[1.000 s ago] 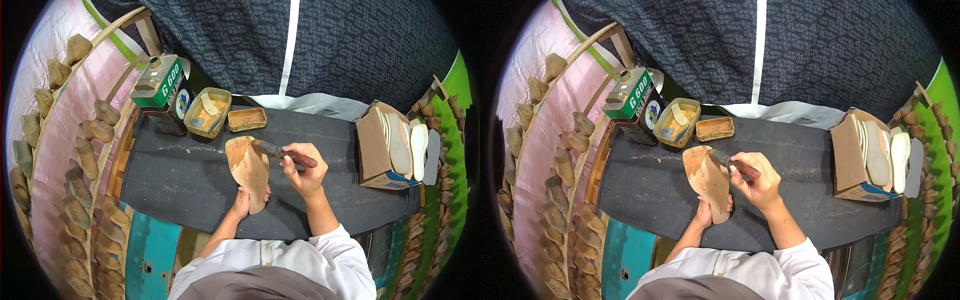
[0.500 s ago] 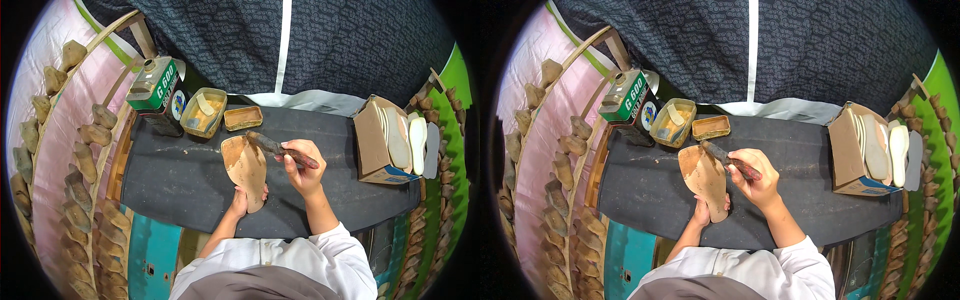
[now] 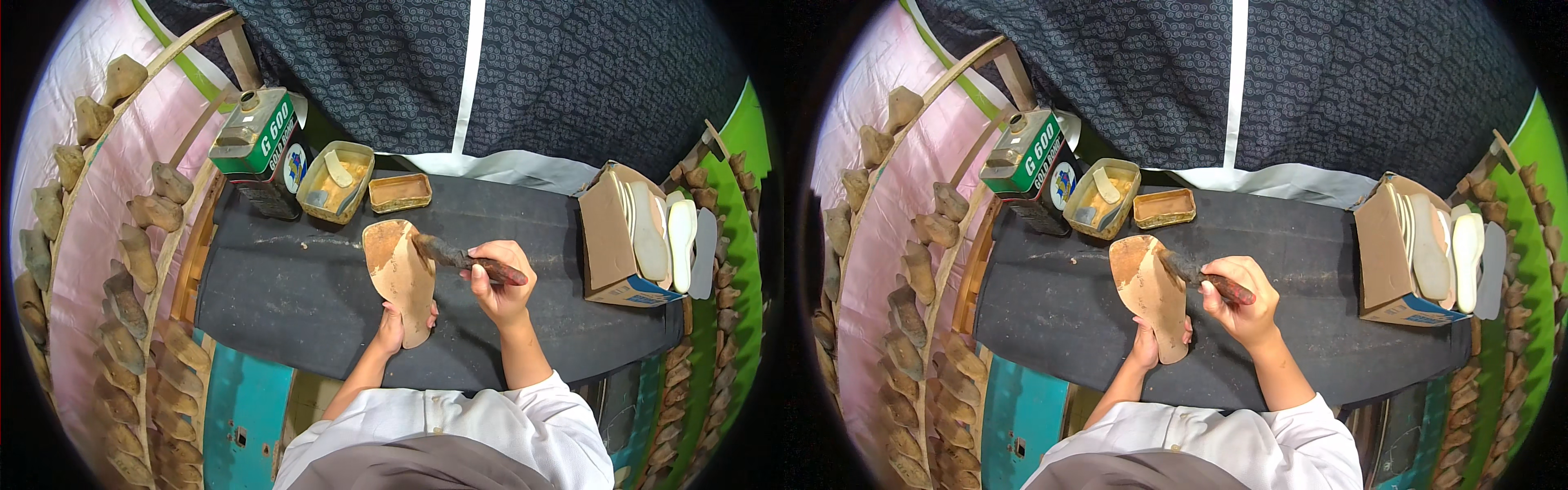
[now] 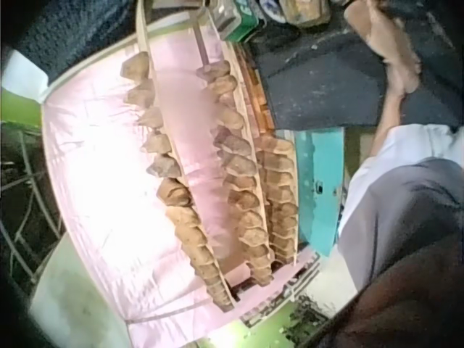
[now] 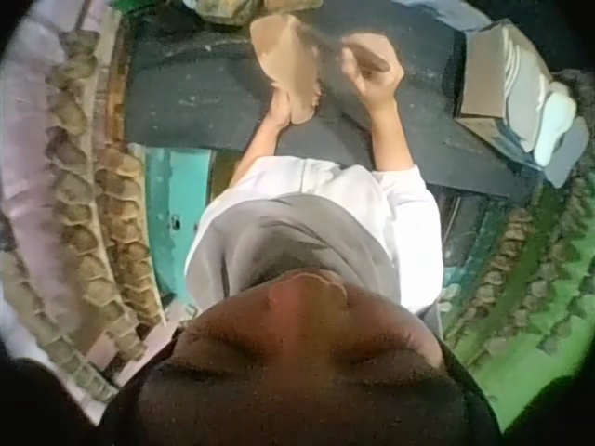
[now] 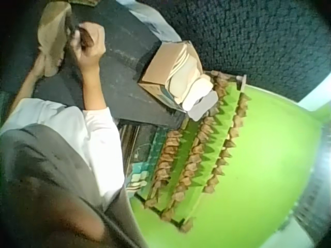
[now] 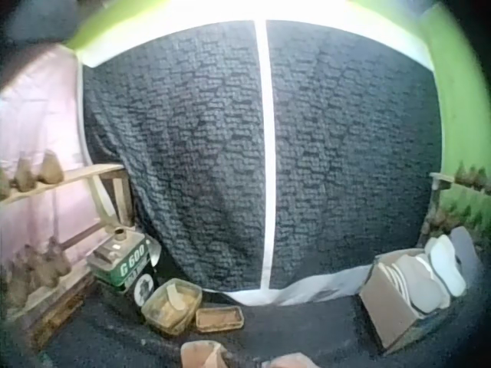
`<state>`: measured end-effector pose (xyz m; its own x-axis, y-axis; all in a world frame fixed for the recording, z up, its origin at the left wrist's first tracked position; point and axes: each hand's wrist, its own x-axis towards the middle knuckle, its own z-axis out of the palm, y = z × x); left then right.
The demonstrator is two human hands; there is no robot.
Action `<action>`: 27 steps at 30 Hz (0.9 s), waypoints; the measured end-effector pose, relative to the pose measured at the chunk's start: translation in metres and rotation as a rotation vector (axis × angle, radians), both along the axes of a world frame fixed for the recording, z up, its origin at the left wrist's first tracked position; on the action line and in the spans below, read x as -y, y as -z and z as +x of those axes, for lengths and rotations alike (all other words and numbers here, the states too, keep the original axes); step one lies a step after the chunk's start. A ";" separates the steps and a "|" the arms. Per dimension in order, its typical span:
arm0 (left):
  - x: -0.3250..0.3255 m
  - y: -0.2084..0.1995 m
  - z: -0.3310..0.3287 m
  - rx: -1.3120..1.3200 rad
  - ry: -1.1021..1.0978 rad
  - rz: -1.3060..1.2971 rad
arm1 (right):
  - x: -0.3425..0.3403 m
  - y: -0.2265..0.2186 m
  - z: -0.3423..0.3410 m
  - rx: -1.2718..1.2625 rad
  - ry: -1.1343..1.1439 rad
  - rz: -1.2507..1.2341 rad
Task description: The person takes shoe soles from a cardboard box, applies adhesive to each sole using a brush, and stacks the glued soles into a basket.
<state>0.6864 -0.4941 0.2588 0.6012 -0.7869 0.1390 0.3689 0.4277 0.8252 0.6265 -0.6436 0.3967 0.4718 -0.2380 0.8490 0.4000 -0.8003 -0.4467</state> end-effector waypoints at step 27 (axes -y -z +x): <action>-0.002 0.006 0.002 -0.008 0.006 0.030 | -0.005 0.007 -0.007 -0.049 -0.056 0.076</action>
